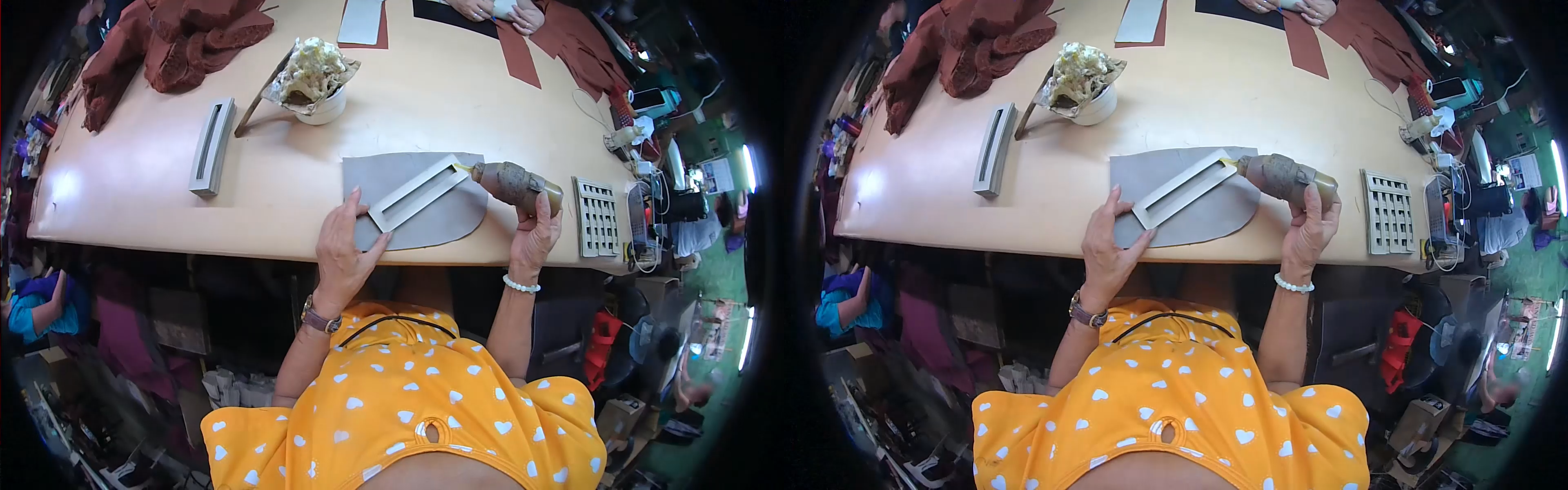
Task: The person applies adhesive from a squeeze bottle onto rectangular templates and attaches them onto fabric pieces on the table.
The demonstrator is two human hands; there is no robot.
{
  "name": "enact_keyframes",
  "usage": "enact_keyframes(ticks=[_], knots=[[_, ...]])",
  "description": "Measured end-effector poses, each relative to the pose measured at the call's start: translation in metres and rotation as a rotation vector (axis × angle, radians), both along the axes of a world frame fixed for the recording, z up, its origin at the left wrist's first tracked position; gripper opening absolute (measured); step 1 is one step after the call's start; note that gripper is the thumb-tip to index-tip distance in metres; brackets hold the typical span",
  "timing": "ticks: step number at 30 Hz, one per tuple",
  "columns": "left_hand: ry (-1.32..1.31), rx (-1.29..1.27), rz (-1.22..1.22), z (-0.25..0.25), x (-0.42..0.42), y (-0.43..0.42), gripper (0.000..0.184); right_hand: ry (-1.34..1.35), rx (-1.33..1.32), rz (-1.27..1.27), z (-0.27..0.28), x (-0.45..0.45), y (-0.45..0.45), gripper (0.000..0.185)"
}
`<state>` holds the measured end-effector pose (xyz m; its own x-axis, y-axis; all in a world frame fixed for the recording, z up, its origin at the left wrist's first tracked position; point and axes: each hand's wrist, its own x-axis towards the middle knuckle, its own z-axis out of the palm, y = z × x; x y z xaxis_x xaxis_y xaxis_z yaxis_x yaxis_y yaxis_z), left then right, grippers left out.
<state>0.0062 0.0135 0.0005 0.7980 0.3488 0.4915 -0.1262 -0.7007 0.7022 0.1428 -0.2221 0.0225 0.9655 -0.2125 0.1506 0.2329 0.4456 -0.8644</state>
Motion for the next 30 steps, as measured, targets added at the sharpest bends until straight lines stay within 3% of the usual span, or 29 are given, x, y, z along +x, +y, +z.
enact_keyframes(ticks=[13,19,22,25,30], knots=[[0.0,0.007,0.0,-0.001,0.0,0.0,0.079,-0.057,-0.152,0.025,-0.005,0.001,0.012,0.051],[0.001,0.005,0.0,0.0,0.0,0.0,0.079,-0.08,-0.475,-0.027,0.006,-0.008,0.013,0.048],[0.016,0.002,-0.002,0.0,0.0,0.0,0.079,0.071,-0.461,0.083,0.008,-0.011,0.006,0.046],[0.033,-0.006,0.022,0.001,-0.001,-0.001,0.077,0.12,-0.238,0.016,0.006,-0.008,0.012,0.045],[0.017,-0.119,0.003,0.009,-0.002,0.002,0.076,0.123,-0.25,-0.04,-0.015,0.001,0.004,0.041]])
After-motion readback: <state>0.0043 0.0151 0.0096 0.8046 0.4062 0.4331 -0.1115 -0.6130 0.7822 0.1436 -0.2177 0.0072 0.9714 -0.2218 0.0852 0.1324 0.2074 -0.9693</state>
